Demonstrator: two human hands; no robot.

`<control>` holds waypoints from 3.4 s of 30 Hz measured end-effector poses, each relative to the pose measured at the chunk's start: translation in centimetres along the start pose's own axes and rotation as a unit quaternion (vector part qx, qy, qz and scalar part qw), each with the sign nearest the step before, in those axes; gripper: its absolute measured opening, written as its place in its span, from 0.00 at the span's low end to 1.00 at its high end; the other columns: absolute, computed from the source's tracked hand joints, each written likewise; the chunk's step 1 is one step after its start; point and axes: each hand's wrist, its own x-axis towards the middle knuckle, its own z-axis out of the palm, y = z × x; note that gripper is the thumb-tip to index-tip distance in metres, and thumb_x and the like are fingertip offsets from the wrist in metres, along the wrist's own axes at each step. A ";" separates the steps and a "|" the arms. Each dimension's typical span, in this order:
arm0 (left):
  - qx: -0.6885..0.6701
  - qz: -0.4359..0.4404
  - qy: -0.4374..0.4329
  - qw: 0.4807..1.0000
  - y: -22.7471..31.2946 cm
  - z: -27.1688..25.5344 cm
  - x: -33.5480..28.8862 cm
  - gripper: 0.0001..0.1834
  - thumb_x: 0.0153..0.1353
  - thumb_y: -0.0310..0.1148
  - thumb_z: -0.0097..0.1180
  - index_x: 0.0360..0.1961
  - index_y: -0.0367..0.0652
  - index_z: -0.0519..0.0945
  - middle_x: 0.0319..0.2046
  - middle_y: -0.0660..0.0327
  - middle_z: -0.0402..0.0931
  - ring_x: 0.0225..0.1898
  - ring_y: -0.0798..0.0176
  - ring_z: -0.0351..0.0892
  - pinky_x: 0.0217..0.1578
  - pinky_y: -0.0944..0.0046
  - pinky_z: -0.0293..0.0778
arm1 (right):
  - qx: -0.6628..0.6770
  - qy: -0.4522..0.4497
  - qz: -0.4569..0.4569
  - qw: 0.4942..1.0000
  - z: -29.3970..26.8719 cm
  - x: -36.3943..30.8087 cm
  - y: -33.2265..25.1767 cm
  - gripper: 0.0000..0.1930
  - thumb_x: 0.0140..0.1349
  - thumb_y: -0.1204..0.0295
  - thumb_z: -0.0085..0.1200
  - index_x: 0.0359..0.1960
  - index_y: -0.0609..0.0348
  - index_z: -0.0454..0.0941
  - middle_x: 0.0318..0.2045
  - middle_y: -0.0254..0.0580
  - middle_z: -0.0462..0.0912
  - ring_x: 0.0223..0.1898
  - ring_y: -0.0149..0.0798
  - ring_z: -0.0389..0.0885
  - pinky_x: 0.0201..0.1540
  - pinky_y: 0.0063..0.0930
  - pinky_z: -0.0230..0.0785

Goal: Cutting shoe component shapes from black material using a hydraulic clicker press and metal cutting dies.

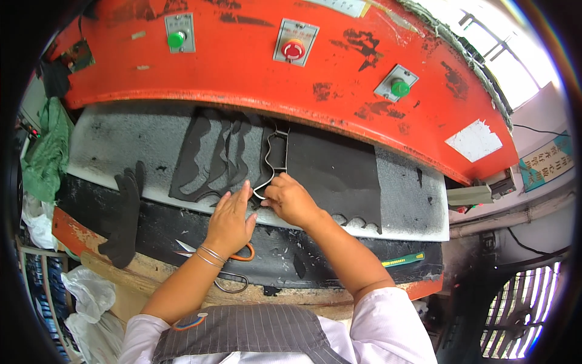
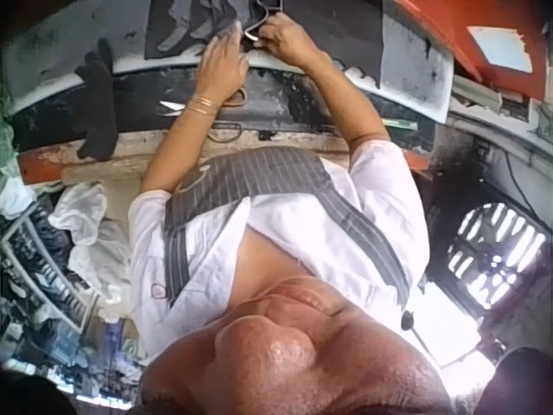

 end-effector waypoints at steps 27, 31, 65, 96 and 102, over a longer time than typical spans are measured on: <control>-0.088 -0.003 0.025 0.996 0.5 0.6 -0.8 0.41 0.55 0.29 0.60 0.68 0.34 0.56 0.56 0.55 0.75 0.59 0.53 0.71 0.64 0.48 0.58 | 0.151 0.053 0.205 0.966 -7.9 2.1 -1.8 0.10 0.54 0.68 0.67 0.28 0.60 0.81 0.27 0.36 0.77 0.35 0.36 0.76 0.40 0.28 0.68; -0.097 -0.006 0.039 0.995 0.4 1.0 -0.6 0.40 0.55 0.29 0.60 0.68 0.35 0.57 0.57 0.54 0.74 0.60 0.53 0.71 0.64 0.49 0.58 | 0.187 0.040 0.129 0.973 -6.6 -1.5 2.0 0.10 0.56 0.67 0.66 0.30 0.61 0.82 0.30 0.38 0.77 0.37 0.35 0.75 0.42 0.28 0.67; -0.011 0.041 0.098 0.994 2.4 3.5 3.6 0.13 0.54 0.38 0.65 0.40 0.48 0.86 0.30 0.71 0.72 0.38 0.63 0.69 0.44 0.58 0.64 | -0.112 0.074 0.148 0.980 -2.3 -6.5 3.3 0.26 0.34 0.53 0.75 0.27 0.55 0.75 0.57 0.60 0.75 0.65 0.54 0.68 0.66 0.64 0.48; 0.091 0.090 0.543 0.830 -2.5 -21.2 8.4 0.14 0.69 0.33 0.49 0.26 0.37 0.77 0.27 0.58 0.71 0.31 0.55 0.70 0.35 0.57 0.67 | -0.272 0.634 -0.086 0.719 -19.0 2.4 -1.7 0.26 0.70 0.55 0.47 0.61 0.61 0.67 0.66 0.56 0.61 0.70 0.56 0.53 0.70 0.55 0.39; 0.073 -0.015 0.294 0.953 -1.1 -23.2 4.3 0.18 0.67 0.36 0.52 0.21 0.37 0.70 0.25 0.51 0.68 0.27 0.48 0.68 0.29 0.53 0.65 | -0.294 0.574 -0.058 0.762 -17.0 -0.4 -4.6 0.20 0.64 0.69 0.52 0.57 0.60 0.68 0.63 0.56 0.63 0.67 0.56 0.57 0.67 0.55 0.45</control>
